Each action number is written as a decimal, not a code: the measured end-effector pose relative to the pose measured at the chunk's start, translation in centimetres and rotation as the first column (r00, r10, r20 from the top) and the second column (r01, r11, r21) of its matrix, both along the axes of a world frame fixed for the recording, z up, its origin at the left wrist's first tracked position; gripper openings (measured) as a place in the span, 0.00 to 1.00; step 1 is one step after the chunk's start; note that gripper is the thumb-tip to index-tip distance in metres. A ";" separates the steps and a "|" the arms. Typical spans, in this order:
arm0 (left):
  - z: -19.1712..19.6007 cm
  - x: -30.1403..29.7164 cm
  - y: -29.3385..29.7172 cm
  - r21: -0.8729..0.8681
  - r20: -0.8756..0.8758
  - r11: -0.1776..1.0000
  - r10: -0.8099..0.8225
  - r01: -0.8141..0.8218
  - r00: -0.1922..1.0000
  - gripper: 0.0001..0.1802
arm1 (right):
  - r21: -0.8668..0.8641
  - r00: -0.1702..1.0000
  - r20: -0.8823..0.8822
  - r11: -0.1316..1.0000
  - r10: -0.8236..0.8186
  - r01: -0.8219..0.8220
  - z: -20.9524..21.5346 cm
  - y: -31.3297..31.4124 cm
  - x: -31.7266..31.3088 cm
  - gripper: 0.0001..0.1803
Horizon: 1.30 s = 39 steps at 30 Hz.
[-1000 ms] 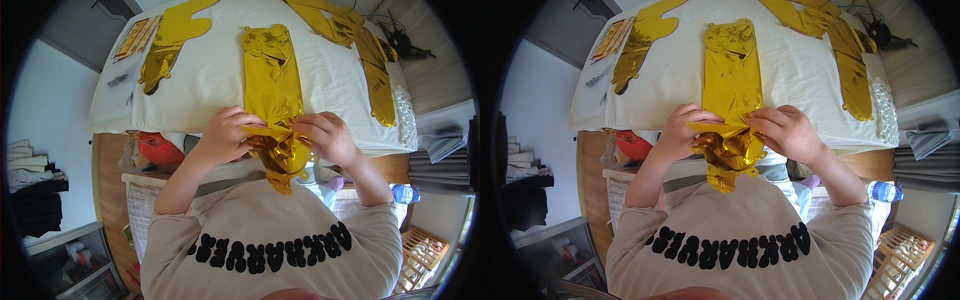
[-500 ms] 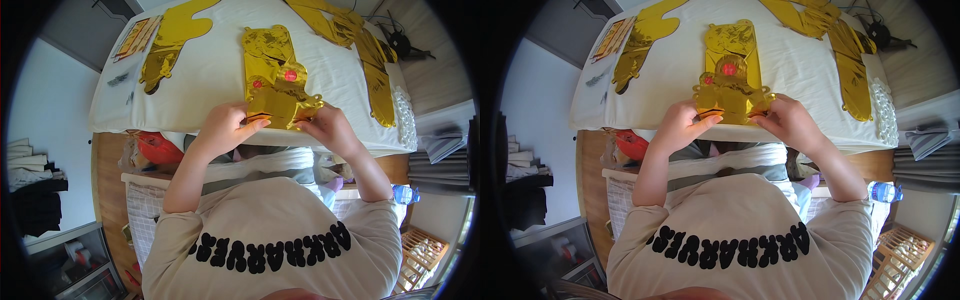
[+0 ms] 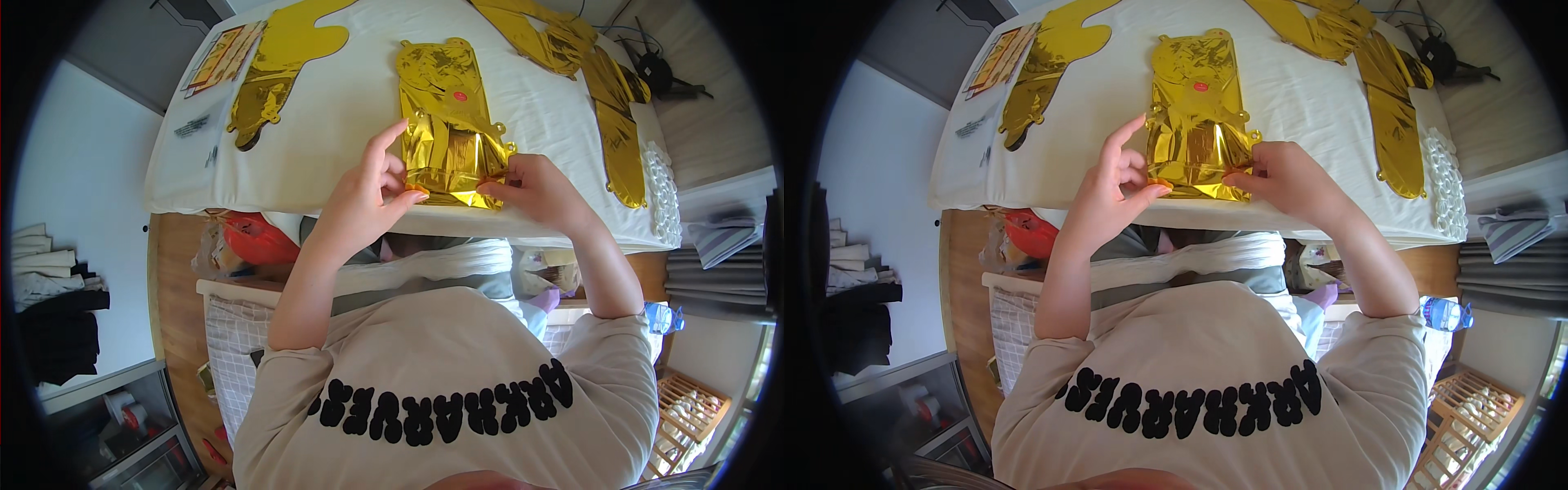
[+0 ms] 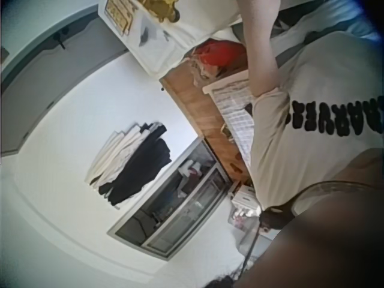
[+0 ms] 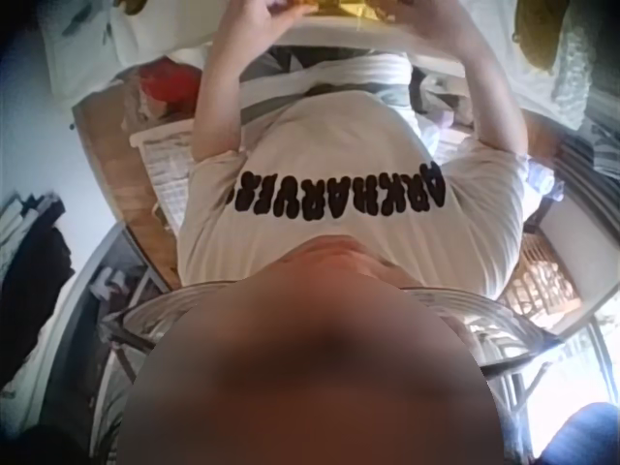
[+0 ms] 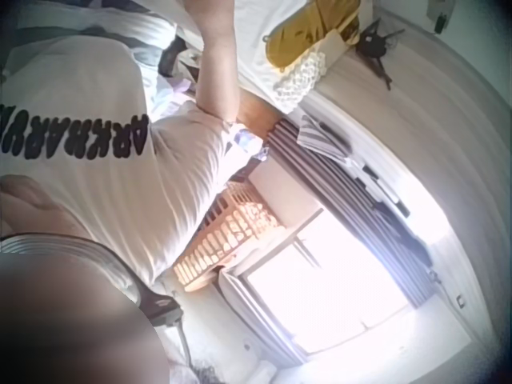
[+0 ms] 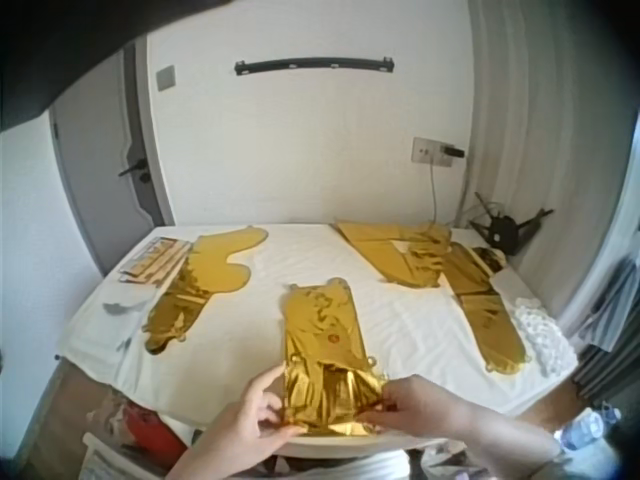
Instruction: The person folds gold foil balloons into rectangular shapes by hand on a white table.
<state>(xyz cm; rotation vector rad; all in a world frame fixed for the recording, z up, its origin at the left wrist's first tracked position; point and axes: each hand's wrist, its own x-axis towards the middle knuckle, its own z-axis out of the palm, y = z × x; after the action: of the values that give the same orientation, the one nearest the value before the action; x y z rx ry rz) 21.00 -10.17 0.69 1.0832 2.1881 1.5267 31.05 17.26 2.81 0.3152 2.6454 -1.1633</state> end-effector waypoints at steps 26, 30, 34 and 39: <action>-1.9 1.4 -1.1 -0.191 -0.736 0.972 -0.048 -0.139 0.675 0.34 | 0.144 0.791 -0.531 0.952 0.303 -0.268 -0.4 -1.0 3.3 0.08; -1.9 0.9 -1.6 -0.245 -0.756 0.969 -0.187 -0.007 0.627 0.23 | 0.289 0.700 -0.604 0.923 0.380 -0.252 -1.7 -1.3 4.5 0.15; -2.7 0.5 -1.5 -0.107 -0.675 0.989 -0.149 0.103 0.723 0.24 | 0.376 0.663 -0.626 0.904 0.409 -0.203 -2.2 -1.7 4.9 0.17; -1.8 0.4 -1.3 -0.173 -0.673 0.977 -0.211 0.127 0.709 0.30 | 0.390 0.653 -0.638 0.902 0.409 -0.184 -2.6 -1.7 5.1 0.18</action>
<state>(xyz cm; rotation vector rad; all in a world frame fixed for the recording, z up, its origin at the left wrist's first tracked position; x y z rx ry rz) 21.38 -11.45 -1.07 2.0010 2.4635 0.9735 36.12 15.57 0.21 -0.6735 3.3468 -0.8818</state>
